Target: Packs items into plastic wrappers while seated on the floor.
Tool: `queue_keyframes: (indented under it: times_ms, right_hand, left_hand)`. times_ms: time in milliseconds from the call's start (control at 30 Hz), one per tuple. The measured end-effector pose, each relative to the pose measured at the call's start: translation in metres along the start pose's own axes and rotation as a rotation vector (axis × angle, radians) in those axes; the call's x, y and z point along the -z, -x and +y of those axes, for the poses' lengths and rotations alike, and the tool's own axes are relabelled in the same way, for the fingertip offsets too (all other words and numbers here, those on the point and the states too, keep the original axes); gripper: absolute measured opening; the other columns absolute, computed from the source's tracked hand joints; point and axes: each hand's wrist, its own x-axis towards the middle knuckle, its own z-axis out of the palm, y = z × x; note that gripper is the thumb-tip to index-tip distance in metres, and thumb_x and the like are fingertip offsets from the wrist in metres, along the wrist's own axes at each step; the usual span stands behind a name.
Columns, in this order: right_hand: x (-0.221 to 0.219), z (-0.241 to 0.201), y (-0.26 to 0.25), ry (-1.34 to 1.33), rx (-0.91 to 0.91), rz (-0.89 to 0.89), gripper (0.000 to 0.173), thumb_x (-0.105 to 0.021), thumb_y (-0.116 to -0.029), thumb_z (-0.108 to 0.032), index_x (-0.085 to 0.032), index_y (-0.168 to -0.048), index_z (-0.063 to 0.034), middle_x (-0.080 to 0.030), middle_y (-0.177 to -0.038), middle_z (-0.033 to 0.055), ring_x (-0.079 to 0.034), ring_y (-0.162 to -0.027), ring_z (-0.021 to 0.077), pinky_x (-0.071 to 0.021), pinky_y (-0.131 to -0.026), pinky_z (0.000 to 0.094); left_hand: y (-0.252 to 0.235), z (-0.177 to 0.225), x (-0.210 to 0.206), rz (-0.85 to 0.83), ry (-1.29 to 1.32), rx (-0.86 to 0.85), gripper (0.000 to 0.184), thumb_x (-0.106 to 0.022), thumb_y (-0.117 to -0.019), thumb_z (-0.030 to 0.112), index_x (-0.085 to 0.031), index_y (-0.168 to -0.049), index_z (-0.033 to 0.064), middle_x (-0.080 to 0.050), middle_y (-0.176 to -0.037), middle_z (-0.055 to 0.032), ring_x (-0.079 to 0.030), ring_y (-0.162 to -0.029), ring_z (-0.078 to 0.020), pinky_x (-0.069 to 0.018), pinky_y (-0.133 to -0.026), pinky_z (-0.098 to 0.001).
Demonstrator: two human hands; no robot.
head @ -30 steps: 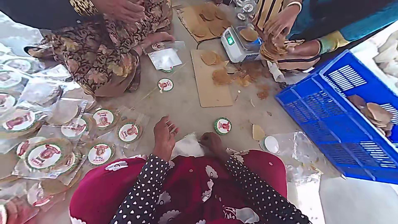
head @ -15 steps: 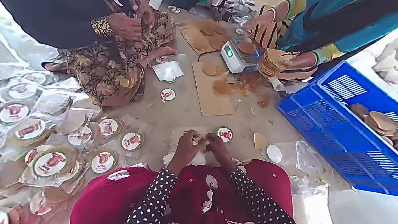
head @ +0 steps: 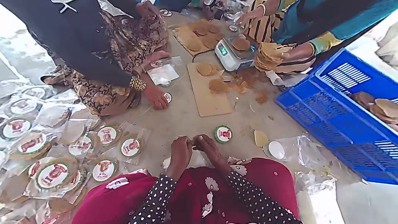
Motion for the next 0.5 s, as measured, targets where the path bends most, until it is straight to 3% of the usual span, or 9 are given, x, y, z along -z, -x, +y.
queue_keyframes:
  times_ms: [67, 133, 200, 267, 400, 500]
  right_hand:
    - [-0.001, -0.003, 0.001, -0.009, 0.007, 0.007, 0.037, -0.037, -0.1109, -0.021, -0.059, -0.122, 0.0072, -0.07, -0.104, 0.0117, -0.072, -0.092, 0.017, -0.0619, -0.086, 0.0358]
    - [-0.003, -0.009, 0.005, 0.028, 0.018, 0.014, 0.037, -0.045, -0.1079, -0.024, -0.06, -0.123, 0.0067, -0.069, -0.106, 0.0116, -0.071, -0.092, 0.0162, -0.0615, -0.085, 0.0349]
    - [-0.007, -0.012, 0.007, 0.105, 0.029, 0.069, 0.03, -0.055, -0.1034, -0.023, -0.065, -0.115, 0.0033, -0.071, -0.099, 0.0081, -0.07, -0.087, 0.0141, -0.0607, -0.078, 0.0328]
    - [-0.008, -0.013, 0.005, 0.221, 0.031, 0.153, 0.024, -0.056, -0.1025, -0.019, -0.069, -0.105, 0.0016, -0.071, -0.088, 0.0062, -0.069, -0.078, 0.0121, -0.0598, -0.072, 0.0311]
    - [0.004, -0.024, -0.002, 0.464, 0.011, 0.236, 0.017, -0.059, -0.0985, -0.009, -0.072, -0.107, 0.0004, -0.075, -0.087, 0.007, -0.073, -0.076, 0.0125, -0.0607, -0.073, 0.0307]
    - [0.009, -0.038, 0.003, 0.635, 0.142, 0.3, 0.02, -0.062, -0.0959, -0.007, -0.071, -0.113, -0.0024, -0.075, -0.101, 0.0075, -0.073, -0.087, 0.0146, -0.0601, -0.081, 0.0328]
  left_hand:
    - [-0.001, -0.004, -0.003, 0.068, 0.093, -0.005, 0.019, -0.068, -0.0962, 0.016, -0.071, -0.095, -0.0027, -0.069, -0.086, -0.0136, -0.067, -0.08, -0.0235, -0.0549, -0.079, -0.0414]
    - [-0.002, -0.006, -0.003, 0.094, 0.172, -0.004, 0.023, -0.074, -0.0927, 0.02, -0.069, -0.091, -0.0025, -0.068, -0.083, -0.012, -0.066, -0.075, -0.0214, -0.0551, -0.076, -0.0408]
    - [0.0, -0.005, -0.005, 0.117, 0.206, -0.039, 0.026, -0.075, -0.0918, 0.022, -0.068, -0.087, -0.0027, -0.065, -0.078, -0.0107, -0.063, -0.072, -0.0198, -0.0528, -0.072, -0.0393]
    - [0.001, -0.005, -0.009, 0.119, 0.233, -0.071, 0.028, -0.077, -0.0901, 0.023, -0.065, -0.085, -0.0017, -0.062, -0.075, -0.0081, -0.059, -0.068, -0.0168, -0.0506, -0.068, -0.0363]
    - [-0.001, -0.008, -0.003, 0.191, 0.308, -0.055, 0.023, -0.074, -0.0925, 0.013, -0.065, -0.101, -0.0053, -0.065, -0.08, -0.0121, -0.064, -0.067, -0.0199, -0.0565, -0.068, -0.039]
    - [-0.005, -0.011, -0.002, 0.394, 0.276, -0.133, 0.018, -0.065, -0.0958, 0.008, -0.068, -0.112, 0.0008, -0.055, -0.065, -0.0025, -0.052, -0.055, -0.0111, -0.0475, -0.057, -0.0295]
